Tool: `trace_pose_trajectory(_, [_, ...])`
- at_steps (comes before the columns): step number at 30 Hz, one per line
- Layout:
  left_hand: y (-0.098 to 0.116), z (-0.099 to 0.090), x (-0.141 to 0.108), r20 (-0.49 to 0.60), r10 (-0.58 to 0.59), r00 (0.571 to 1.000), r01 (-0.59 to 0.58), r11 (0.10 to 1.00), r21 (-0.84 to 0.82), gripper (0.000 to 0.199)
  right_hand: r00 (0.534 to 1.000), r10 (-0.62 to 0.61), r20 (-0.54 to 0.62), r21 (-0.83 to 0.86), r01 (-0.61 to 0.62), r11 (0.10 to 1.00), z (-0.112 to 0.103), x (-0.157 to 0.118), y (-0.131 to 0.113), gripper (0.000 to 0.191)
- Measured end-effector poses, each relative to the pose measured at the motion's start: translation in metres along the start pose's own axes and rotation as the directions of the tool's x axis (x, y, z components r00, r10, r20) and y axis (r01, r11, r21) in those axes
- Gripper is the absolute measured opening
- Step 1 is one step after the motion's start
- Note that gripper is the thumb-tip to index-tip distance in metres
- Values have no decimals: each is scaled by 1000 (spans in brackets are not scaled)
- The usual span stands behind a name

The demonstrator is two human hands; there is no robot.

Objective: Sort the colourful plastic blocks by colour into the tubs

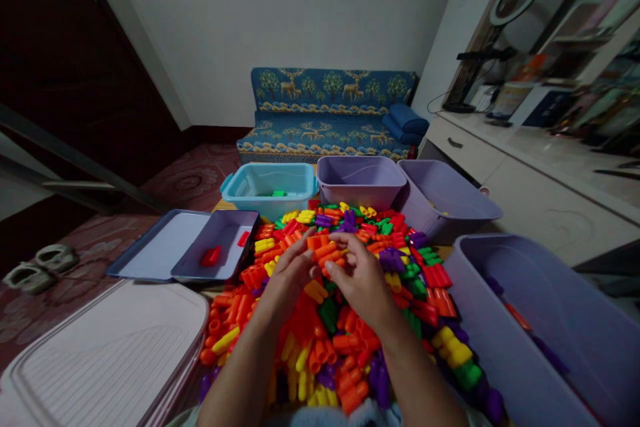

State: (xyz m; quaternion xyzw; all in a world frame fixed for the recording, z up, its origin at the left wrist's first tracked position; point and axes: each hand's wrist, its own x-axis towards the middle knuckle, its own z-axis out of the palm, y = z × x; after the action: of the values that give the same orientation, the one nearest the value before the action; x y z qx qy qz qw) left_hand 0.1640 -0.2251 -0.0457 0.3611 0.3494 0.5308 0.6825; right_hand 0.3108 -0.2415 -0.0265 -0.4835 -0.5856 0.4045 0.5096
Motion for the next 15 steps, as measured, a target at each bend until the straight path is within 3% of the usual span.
trace_pose_trajectory(3, [2,4,-4,94,-40,995,36,999,38,67,1000,18,-21,-111,-20,994,5,1,5,42])
trace_pose_trajectory(6, [6,7,-6,161,-15,987,-10,989,151,71,999,24,-23,-111,-27,993,5,2,8,47])
trace_pose_trajectory(15, [9,7,-4,171,48,984,-81,978,193,55,999,38,18,-113,-36,993,3,1,7,44])
